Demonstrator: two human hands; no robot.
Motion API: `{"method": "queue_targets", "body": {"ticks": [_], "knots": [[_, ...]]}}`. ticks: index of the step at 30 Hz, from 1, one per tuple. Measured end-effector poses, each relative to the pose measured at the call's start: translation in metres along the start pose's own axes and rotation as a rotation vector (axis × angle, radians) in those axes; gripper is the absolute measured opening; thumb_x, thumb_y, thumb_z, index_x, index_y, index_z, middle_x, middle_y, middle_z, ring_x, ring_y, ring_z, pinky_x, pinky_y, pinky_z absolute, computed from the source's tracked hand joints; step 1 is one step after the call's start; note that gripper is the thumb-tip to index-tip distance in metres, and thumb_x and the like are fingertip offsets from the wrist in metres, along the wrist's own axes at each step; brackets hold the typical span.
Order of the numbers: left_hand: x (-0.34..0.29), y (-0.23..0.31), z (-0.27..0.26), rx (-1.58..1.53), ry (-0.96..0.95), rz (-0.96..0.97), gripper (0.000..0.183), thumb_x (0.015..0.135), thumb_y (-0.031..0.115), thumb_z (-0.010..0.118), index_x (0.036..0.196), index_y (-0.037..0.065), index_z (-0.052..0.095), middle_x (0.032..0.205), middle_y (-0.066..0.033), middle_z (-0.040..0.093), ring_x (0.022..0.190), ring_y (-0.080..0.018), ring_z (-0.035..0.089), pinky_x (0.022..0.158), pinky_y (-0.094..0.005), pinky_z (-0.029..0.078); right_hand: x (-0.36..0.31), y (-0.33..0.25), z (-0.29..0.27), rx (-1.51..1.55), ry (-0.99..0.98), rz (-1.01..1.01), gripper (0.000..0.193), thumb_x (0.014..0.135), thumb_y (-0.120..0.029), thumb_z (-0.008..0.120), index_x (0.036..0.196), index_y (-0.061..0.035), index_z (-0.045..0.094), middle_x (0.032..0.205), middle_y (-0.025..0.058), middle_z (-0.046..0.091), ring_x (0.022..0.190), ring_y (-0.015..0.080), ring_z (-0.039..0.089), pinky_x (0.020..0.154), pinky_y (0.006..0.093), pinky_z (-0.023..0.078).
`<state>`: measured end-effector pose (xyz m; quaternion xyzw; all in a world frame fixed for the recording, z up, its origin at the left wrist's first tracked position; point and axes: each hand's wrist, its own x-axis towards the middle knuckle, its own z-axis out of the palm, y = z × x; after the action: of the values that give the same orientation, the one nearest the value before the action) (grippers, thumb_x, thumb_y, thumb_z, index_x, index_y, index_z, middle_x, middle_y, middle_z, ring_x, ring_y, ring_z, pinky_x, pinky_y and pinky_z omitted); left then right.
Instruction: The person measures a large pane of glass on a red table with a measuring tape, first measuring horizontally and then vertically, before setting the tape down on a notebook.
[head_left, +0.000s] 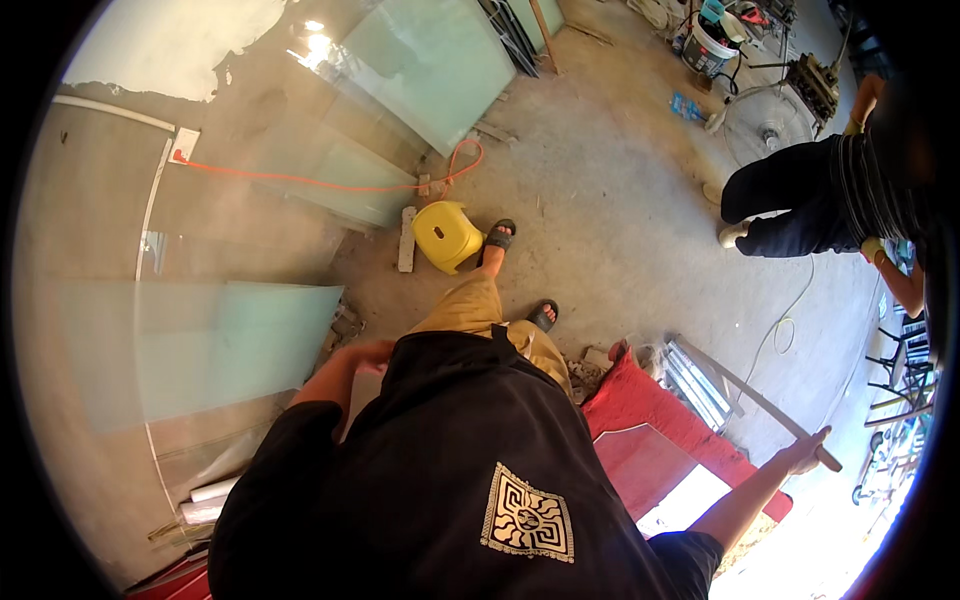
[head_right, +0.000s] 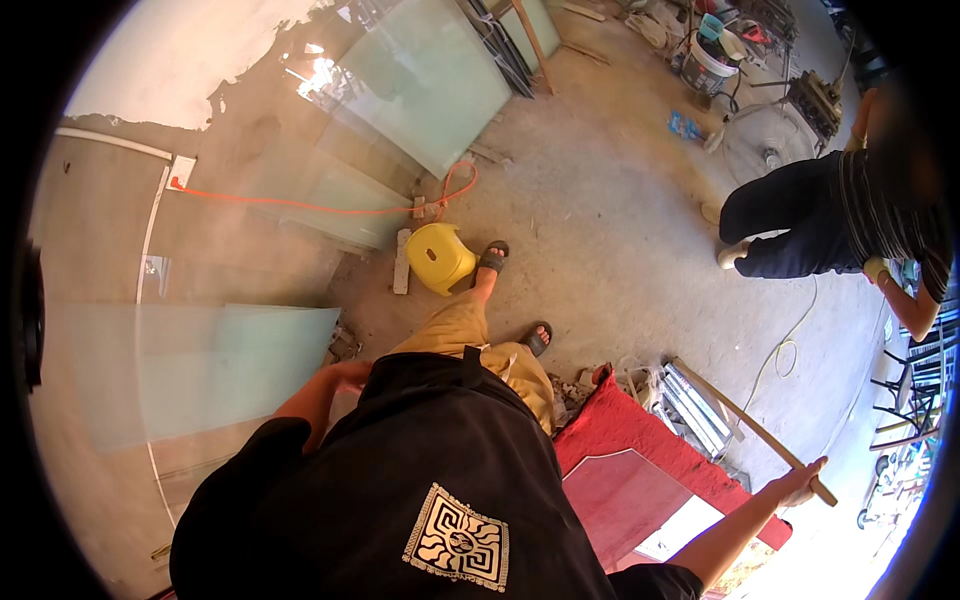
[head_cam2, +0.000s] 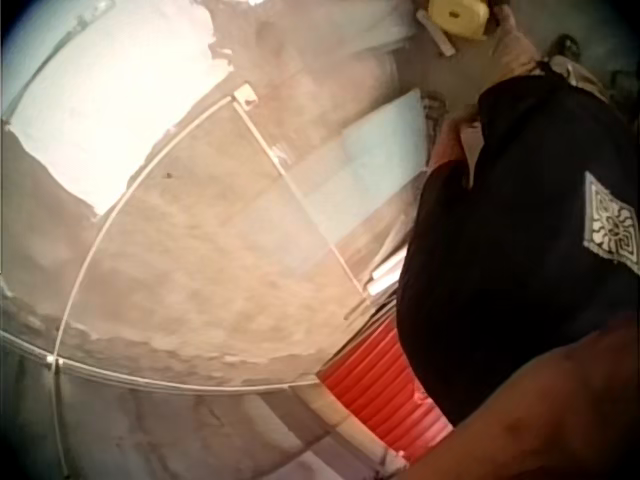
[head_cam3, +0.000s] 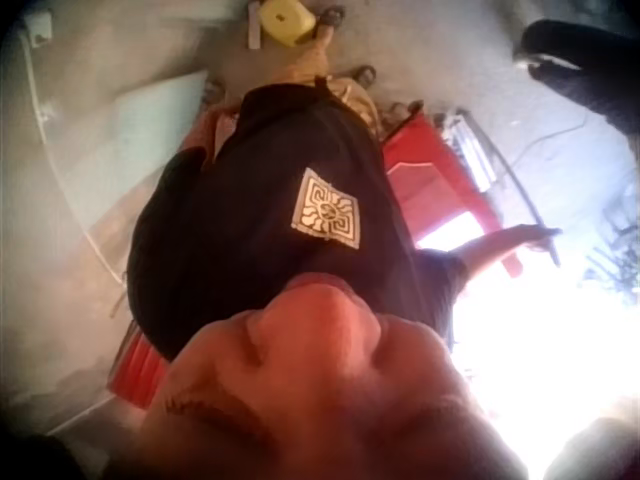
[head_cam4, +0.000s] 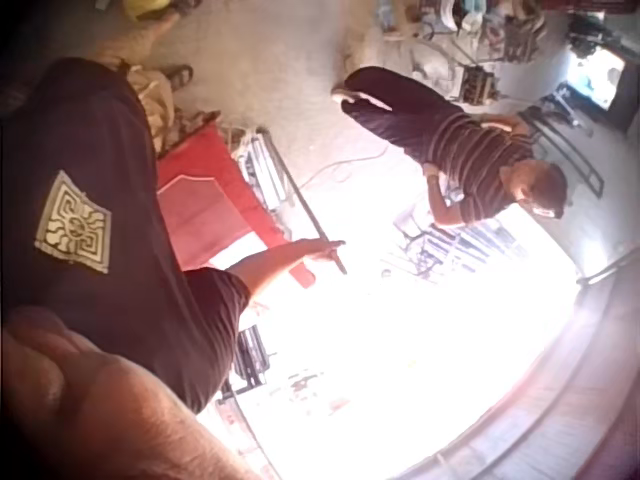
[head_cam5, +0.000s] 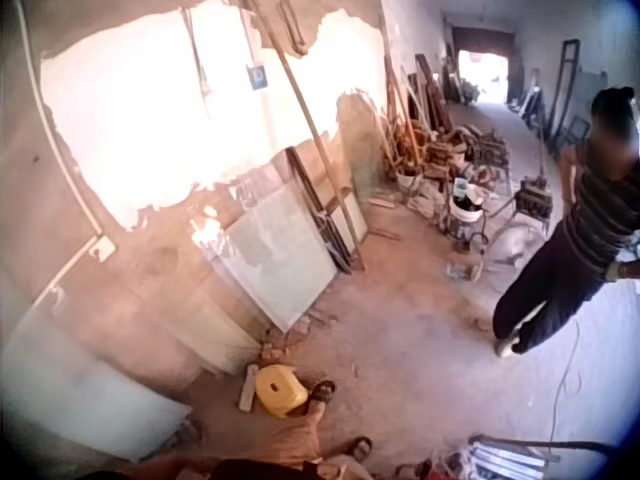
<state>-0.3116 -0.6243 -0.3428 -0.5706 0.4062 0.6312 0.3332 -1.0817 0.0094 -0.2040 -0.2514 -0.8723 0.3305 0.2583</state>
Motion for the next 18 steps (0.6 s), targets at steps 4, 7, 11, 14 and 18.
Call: {"method": "queue_targets", "body": {"ticks": [4, 7, 11, 14, 18], "knots": [[0.006, 0.015, -0.055, 0.145, 0.542, 0.312, 0.029, 0.101, 0.035, 0.057, 0.112, 0.012, 0.072, 0.086, 0.0018, 0.068, 0.073, -0.013, 0.063, 0.069, -0.0298, 0.051, -0.059, -0.095, -0.005, -0.046, -0.094, -0.034, 0.081, 0.084, -0.076, 0.068, 0.102, 0.0028, 0.079, 0.097, 0.0193, 0.076, 0.091, 0.0311, 0.072, 0.082, 0.0437, 0.056], [0.011, 0.025, -0.075, -0.101, 0.699, 0.324, 0.027, 0.098, 0.029, 0.06, 0.11, 0.009, 0.073, 0.083, -0.0019, 0.071, 0.071, -0.0161, 0.066, 0.071, -0.0323, 0.054, -0.11, -0.145, -0.002, 0.19, -0.146, -0.136, 0.065, 0.086, -0.06, 0.08, 0.101, 0.0037, 0.075, 0.101, 0.0167, 0.076, 0.093, 0.0255, 0.071, 0.085, 0.0404, 0.055], [0.012, 0.052, -0.058, 0.008, 0.539, 0.404, 0.033, 0.096, 0.027, 0.063, 0.12, 0.006, 0.07, 0.096, -0.0059, 0.074, 0.083, -0.0174, 0.069, 0.077, -0.0339, 0.055, -0.175, -0.194, 0.009, 0.497, -0.332, -0.236, 0.052, 0.093, -0.045, 0.079, 0.11, 0.0025, 0.066, 0.11, 0.0154, 0.075, 0.104, 0.0248, 0.072, 0.092, 0.0376, 0.056], [0.015, 0.074, -0.028, 0.229, 0.387, 0.485, 0.041, 0.099, 0.028, 0.061, 0.13, 0.002, 0.064, 0.106, -0.0081, 0.072, 0.093, -0.0187, 0.068, 0.086, -0.0328, 0.053, -0.239, -0.231, 0.008, 0.701, -0.633, -0.383, 0.03, 0.102, -0.029, 0.071, 0.107, -0.0006, 0.064, 0.107, 0.0103, 0.073, 0.103, 0.0182, 0.069, 0.097, 0.0332, 0.052], [0.015, 0.101, -0.014, 0.471, 0.184, 0.736, 0.048, 0.1, 0.031, 0.06, 0.134, -0.002, 0.061, 0.115, -0.0139, 0.073, 0.101, -0.0216, 0.07, 0.092, -0.0342, 0.053, -0.345, -0.301, 0.006, 0.79, -0.857, -0.435, 0.022, 0.1, -0.018, 0.072, 0.111, -0.0011, 0.062, 0.108, 0.0067, 0.066, 0.101, 0.0151, 0.064, 0.097, 0.0309, 0.052]]}}
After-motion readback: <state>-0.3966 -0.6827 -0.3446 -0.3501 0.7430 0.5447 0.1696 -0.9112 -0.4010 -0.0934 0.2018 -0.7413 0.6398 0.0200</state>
